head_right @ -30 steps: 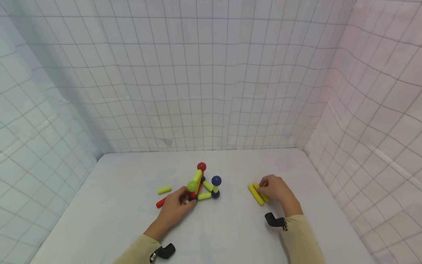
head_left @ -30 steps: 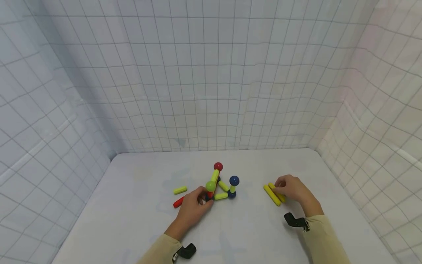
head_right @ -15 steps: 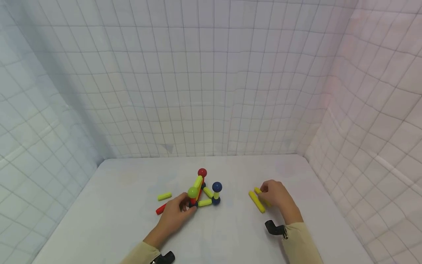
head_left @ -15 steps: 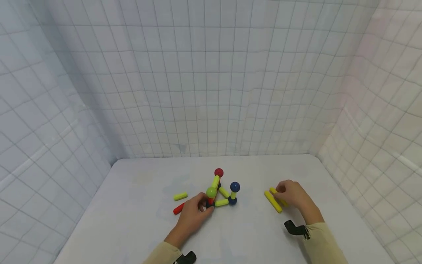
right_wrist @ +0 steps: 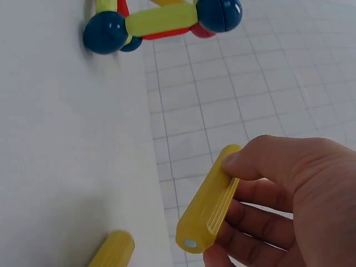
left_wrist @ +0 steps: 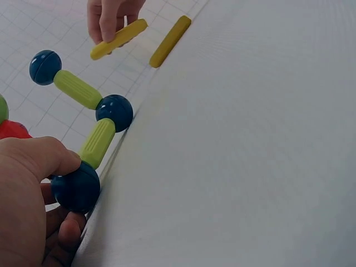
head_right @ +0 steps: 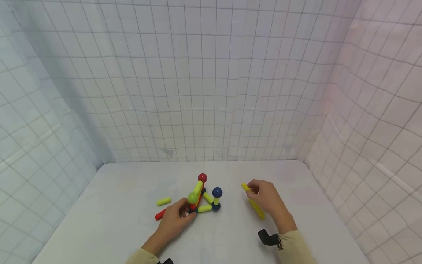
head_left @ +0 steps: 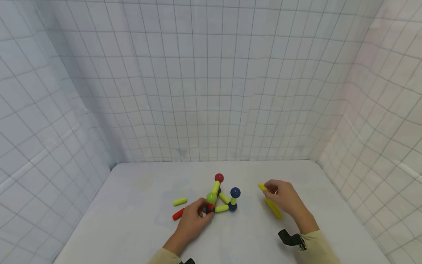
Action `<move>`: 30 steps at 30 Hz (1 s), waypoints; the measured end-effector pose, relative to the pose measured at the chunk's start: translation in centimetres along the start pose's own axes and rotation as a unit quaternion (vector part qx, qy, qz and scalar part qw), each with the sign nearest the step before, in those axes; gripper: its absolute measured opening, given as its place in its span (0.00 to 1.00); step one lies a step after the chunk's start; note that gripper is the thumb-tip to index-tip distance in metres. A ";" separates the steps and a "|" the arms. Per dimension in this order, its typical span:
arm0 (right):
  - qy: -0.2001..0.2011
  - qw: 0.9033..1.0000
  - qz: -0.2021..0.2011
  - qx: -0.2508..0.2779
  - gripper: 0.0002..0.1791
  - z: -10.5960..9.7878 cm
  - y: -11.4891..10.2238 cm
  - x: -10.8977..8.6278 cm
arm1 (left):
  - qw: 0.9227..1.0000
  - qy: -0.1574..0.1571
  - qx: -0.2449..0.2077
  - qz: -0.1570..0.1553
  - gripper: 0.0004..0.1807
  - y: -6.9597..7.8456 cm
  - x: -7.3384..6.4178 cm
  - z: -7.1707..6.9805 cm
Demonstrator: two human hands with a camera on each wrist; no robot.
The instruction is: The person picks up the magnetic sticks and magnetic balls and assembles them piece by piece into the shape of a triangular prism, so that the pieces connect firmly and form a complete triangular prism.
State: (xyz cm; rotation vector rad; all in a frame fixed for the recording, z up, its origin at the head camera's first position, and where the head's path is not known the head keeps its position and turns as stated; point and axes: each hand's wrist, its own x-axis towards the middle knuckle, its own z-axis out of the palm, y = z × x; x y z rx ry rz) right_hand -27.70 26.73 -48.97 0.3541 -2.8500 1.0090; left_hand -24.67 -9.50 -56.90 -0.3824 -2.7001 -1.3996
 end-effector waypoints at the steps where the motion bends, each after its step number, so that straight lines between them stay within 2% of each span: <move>1: 0.008 1.000 -0.012 0.002 0.09 0.2 -0.5 0.0 | 1.000 0.000 0.001 -0.003 0.14 0.0 0.0 0.0; 6: 0.045 0.995 -0.082 0.030 0.11 1.8 -3.2 0.3 | 1.000 -0.004 0.006 -0.018 0.15 0.0 -0.2 0.0; 13: 0.105 0.977 -0.174 0.071 0.14 3.5 -6.5 0.6 | 1.000 -0.007 0.000 -0.013 0.15 0.3 -0.2 -0.2; 22: 0.148 0.951 -0.242 0.120 0.16 4.2 -10.0 0.8 | 1.000 -0.003 0.001 0.002 0.15 0.4 -0.1 -0.1; 26: 0.130 0.948 -0.251 0.149 0.16 5.2 -10.5 1.2 | 1.000 0.000 -0.002 0.011 0.15 0.2 0.0 0.0; 30: 0.076 0.956 -0.244 0.148 0.14 6.9 -10.3 1.3 | 1.000 0.000 -0.008 0.014 0.14 0.0 0.0 0.0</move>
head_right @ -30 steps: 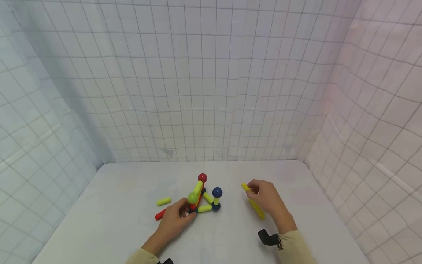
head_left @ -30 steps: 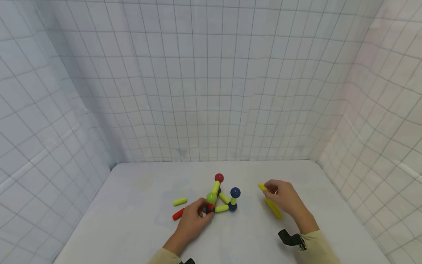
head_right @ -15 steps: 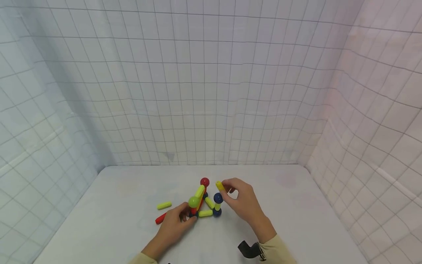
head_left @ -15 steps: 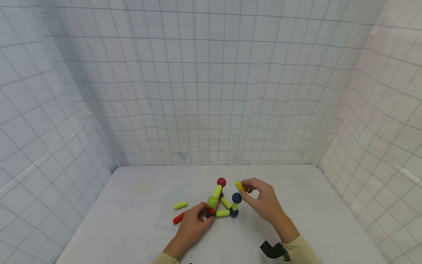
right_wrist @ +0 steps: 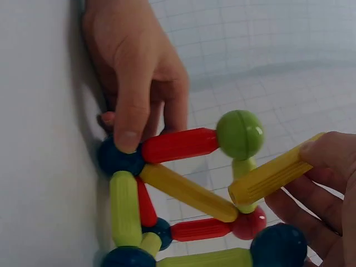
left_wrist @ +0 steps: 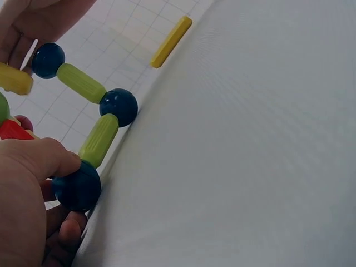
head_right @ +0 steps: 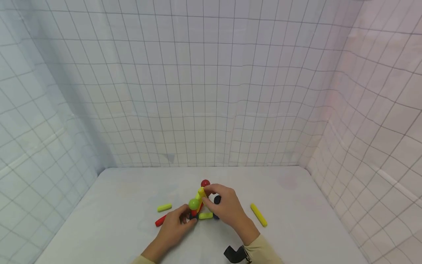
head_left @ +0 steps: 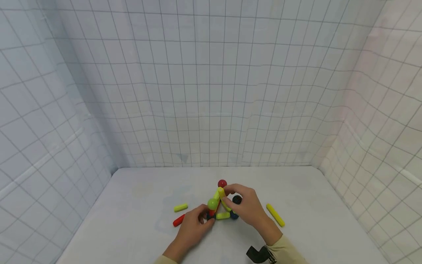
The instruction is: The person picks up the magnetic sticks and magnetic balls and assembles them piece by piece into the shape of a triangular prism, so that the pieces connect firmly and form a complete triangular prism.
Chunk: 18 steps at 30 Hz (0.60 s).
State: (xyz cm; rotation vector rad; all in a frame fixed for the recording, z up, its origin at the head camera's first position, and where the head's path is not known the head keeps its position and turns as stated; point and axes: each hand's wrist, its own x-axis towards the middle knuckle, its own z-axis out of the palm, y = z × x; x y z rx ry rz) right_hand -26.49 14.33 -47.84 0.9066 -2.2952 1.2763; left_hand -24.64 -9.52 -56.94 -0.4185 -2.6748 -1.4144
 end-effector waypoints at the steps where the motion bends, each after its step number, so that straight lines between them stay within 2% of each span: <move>1: -0.012 1.000 0.006 -0.003 0.14 0.3 0.2 -0.1 | 1.000 0.000 -0.003 0.001 0.14 0.0 0.0 0.0; 4: -0.046 0.999 0.022 -0.015 0.12 0.8 0.8 -0.5 | 1.000 0.001 -0.006 0.002 0.13 0.1 -0.1 0.0; 10: -0.082 0.995 0.030 -0.049 0.11 0.6 1.4 -0.9 | 1.000 -0.006 -0.009 0.009 0.14 0.2 -0.1 0.1; 18: -0.147 0.981 0.042 -0.118 0.08 -0.1 1.2 -0.1 | 1.000 -0.003 -0.004 0.010 0.14 0.1 0.0 -0.1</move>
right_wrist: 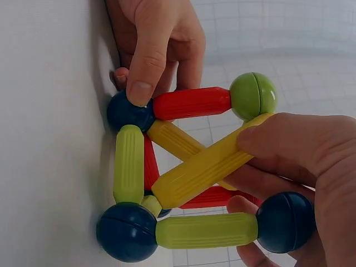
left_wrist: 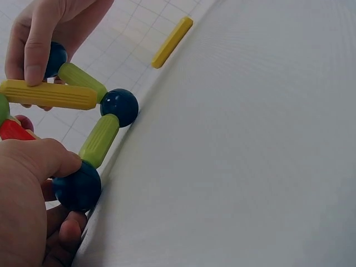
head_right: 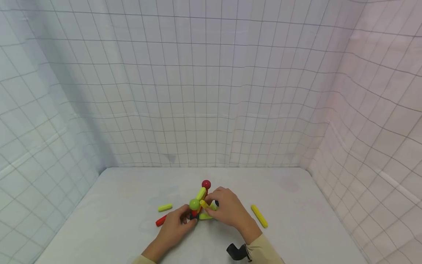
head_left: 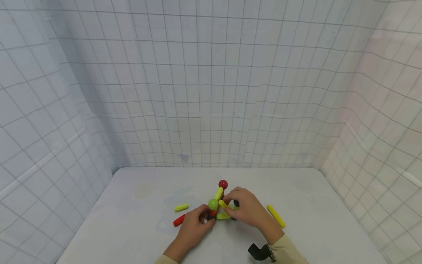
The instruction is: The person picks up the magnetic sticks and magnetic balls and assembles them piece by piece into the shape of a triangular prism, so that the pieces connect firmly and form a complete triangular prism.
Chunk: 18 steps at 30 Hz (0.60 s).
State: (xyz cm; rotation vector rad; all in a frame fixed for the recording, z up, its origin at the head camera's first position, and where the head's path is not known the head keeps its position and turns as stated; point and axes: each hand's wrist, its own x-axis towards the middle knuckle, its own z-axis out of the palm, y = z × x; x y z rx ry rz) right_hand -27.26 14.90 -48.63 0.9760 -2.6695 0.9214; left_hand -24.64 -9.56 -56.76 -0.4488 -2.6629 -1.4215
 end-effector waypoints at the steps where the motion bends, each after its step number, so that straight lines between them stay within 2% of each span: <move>1: -0.005 1.000 0.000 -0.008 0.08 -0.1 0.0 0.0 | 1.000 0.000 0.001 0.000 0.14 0.0 0.0 0.0; 8: -0.024 0.996 -0.037 -0.084 0.07 -0.3 0.0 0.6 | 1.000 0.000 0.009 0.004 0.15 -0.1 0.4 -0.3; 18: -0.022 0.995 -0.042 -0.091 0.08 -0.3 -0.1 0.4 | 1.000 -0.003 0.006 0.001 0.14 -0.2 0.2 -0.1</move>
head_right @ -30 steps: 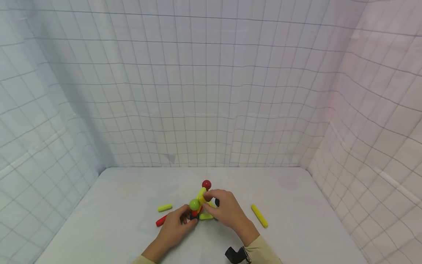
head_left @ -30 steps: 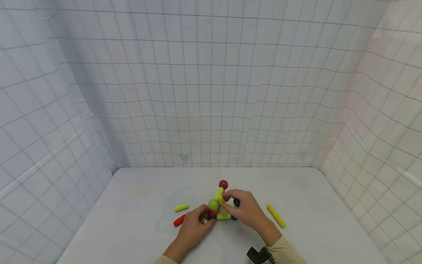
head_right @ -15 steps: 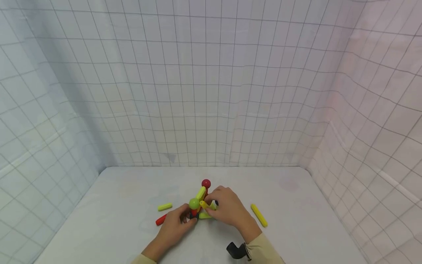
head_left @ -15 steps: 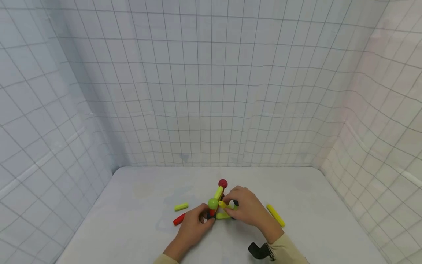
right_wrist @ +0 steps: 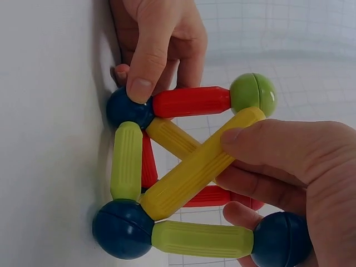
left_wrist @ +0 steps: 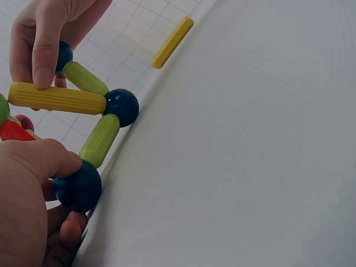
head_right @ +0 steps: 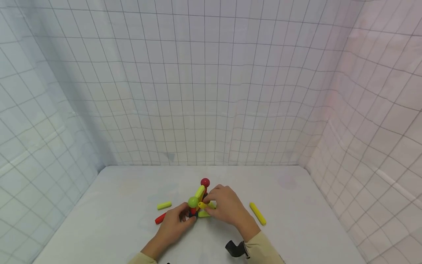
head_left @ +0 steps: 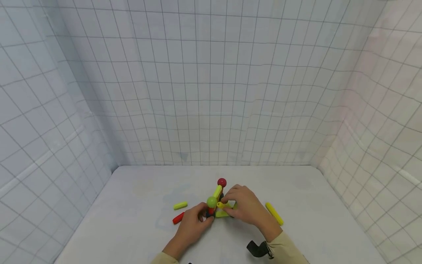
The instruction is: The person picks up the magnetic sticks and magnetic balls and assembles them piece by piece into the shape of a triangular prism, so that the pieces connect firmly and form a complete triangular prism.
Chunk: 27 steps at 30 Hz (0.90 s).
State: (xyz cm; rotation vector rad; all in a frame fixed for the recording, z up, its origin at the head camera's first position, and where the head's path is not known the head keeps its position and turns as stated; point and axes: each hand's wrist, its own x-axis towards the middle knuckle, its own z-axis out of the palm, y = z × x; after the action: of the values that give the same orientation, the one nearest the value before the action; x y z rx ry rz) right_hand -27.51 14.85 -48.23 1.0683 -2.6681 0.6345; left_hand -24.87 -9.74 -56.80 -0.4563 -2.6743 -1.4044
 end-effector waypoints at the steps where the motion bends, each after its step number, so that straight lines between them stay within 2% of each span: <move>1: 0.003 1.000 0.000 -0.003 0.08 0.0 0.0 -0.1 | 1.000 -0.001 0.000 0.001 0.14 0.0 0.0 0.0; 7: 0.024 0.999 -0.003 -0.027 0.08 0.1 0.0 0.2 | 1.000 0.007 0.008 0.010 0.13 0.2 0.4 -0.1; 14: 0.018 0.999 -0.003 -0.032 0.08 0.4 -0.2 0.4 | 1.000 0.016 0.010 0.020 0.12 0.3 0.2 -0.1; 24: 0.018 0.999 0.009 -0.043 0.09 1.0 -0.5 0.5 | 1.000 0.017 0.015 0.012 0.12 0.3 0.1 -0.1; 27: 0.018 0.999 0.014 -0.026 0.09 1.0 -0.7 0.4 | 1.000 0.016 0.014 0.012 0.12 0.4 0.0 0.0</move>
State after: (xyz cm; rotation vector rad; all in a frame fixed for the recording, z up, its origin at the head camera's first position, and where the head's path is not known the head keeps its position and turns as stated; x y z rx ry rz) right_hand -27.31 13.73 -48.78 0.9976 -2.6582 0.5792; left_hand -24.79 -9.54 -56.46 -0.4583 -2.6514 -1.3536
